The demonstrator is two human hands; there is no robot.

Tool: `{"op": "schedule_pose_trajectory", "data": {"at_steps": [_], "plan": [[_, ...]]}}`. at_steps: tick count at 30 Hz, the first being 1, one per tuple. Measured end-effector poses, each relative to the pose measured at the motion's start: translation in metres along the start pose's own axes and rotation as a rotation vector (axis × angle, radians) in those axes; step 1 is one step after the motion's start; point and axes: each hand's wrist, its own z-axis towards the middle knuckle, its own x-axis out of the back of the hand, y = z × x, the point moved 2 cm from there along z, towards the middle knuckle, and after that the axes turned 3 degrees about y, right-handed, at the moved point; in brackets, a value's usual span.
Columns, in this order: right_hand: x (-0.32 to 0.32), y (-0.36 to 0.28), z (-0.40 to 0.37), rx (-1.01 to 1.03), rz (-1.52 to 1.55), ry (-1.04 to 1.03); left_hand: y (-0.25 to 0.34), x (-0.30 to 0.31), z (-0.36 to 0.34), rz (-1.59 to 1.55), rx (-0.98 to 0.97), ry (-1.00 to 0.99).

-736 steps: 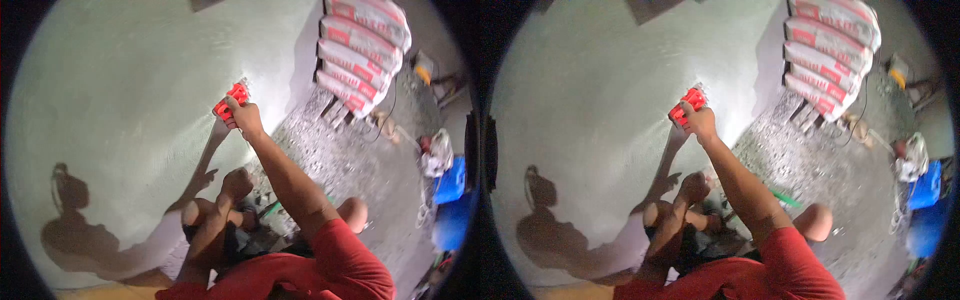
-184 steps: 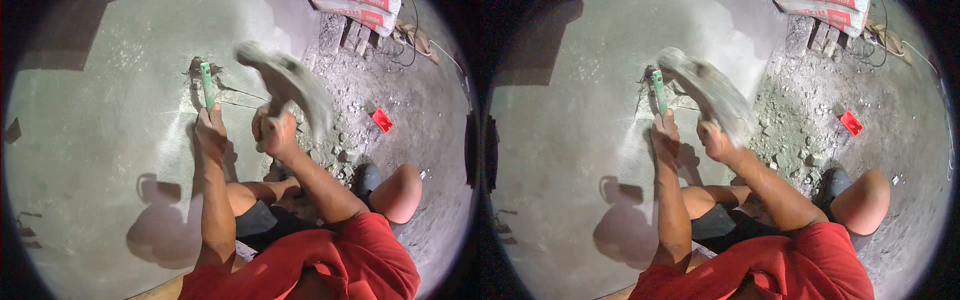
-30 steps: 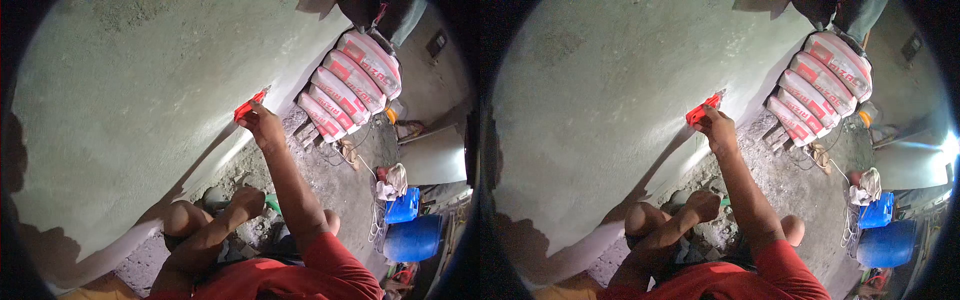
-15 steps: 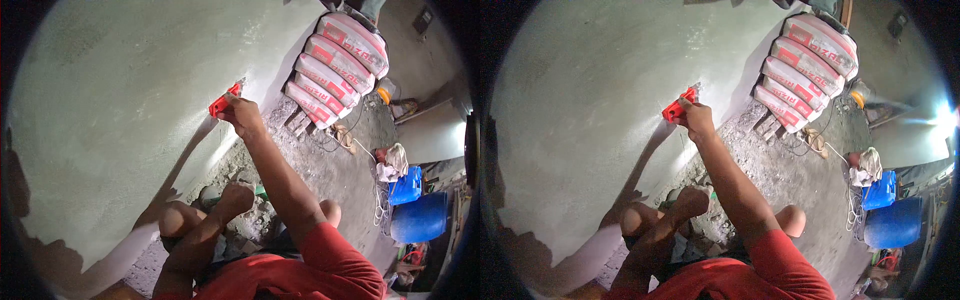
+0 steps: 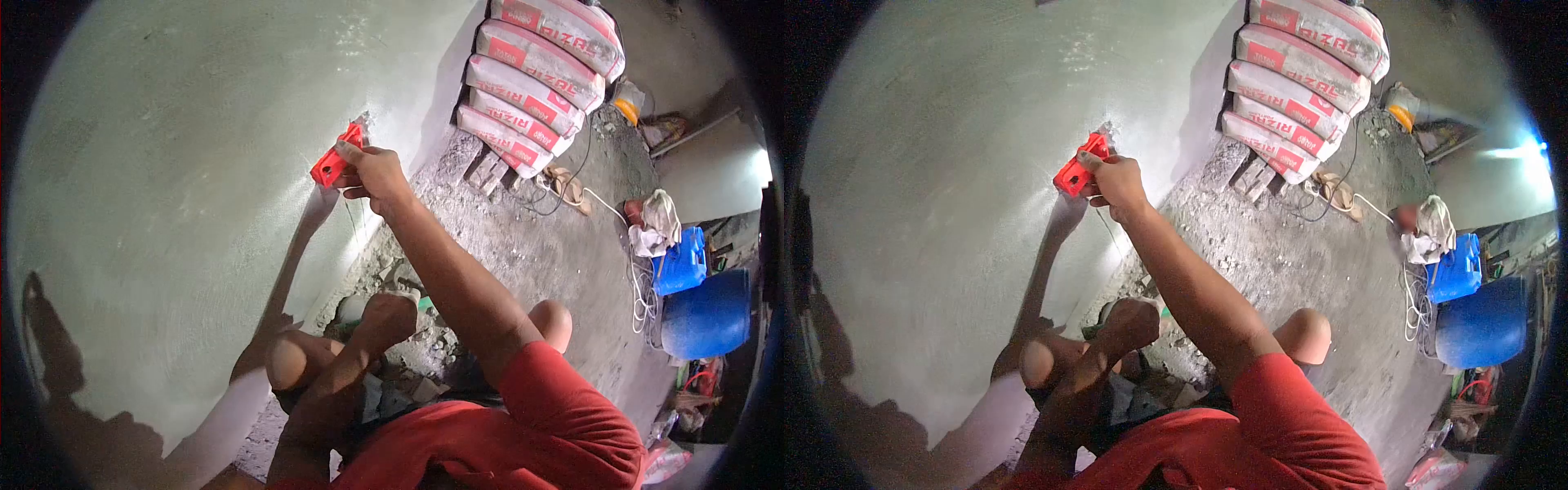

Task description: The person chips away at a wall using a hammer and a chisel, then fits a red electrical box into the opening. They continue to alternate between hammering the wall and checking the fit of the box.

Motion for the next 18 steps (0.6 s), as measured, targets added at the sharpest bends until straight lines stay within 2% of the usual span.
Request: {"op": "schedule_pose_trajectory", "data": {"at_steps": [11,18], "plan": [[0.002,0.008,0.009,0.046,0.099,-0.021,-0.001,-0.008,-0.001,-0.024,-0.048,0.091],[0.0,0.004,0.005,0.022,0.089,0.01,0.001,-0.015,0.0,-0.056,-0.11,0.236]]}}
